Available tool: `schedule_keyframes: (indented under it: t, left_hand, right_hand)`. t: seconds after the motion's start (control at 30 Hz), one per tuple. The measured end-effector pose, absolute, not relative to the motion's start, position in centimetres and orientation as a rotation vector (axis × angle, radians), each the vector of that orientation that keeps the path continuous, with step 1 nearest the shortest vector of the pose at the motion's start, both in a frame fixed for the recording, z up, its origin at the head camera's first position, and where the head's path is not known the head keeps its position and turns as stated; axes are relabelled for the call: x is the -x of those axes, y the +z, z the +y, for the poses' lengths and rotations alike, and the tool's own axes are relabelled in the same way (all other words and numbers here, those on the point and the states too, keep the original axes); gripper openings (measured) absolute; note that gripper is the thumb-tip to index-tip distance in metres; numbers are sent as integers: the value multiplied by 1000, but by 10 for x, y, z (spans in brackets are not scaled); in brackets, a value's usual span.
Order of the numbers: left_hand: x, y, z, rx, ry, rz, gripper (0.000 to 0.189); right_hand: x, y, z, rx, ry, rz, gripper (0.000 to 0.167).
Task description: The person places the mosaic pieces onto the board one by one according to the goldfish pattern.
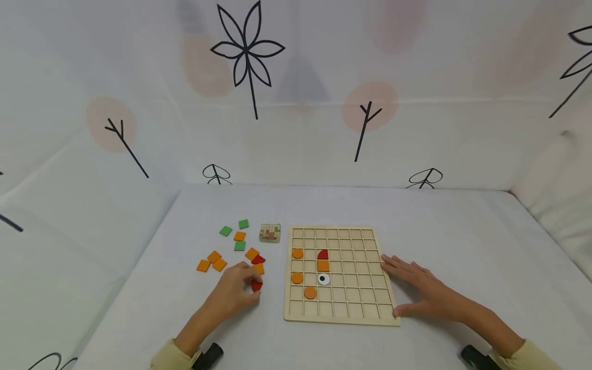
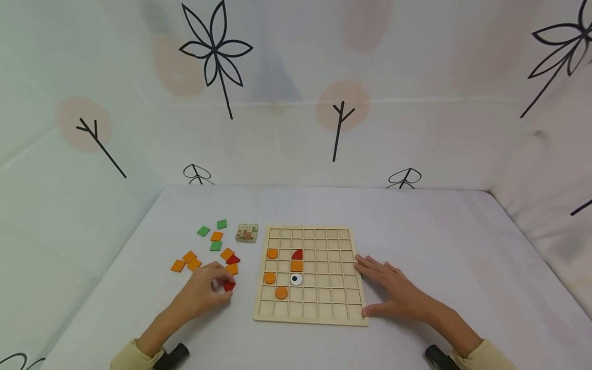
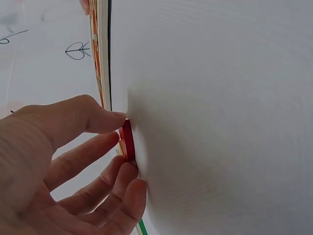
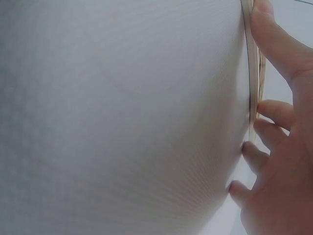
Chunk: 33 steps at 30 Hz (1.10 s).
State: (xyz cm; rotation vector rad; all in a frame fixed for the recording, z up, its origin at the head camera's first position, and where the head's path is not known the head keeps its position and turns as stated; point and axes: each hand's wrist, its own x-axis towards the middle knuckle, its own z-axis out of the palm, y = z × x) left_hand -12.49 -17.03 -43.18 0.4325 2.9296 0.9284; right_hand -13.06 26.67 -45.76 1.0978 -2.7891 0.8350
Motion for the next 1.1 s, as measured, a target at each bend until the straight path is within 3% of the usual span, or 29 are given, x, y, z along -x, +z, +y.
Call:
schedule_keyframes:
  t: [0.5, 1.1]
  left_hand:
    - [124, -436, -161, -451, 1036, 2944, 13]
    - [126, -428, -98, -636, 1171, 2780, 15]
  right_hand:
    - [130, -458, 267, -1079, 837, -2816, 87]
    - [131, -459, 267, -1036, 859, -2862, 88]
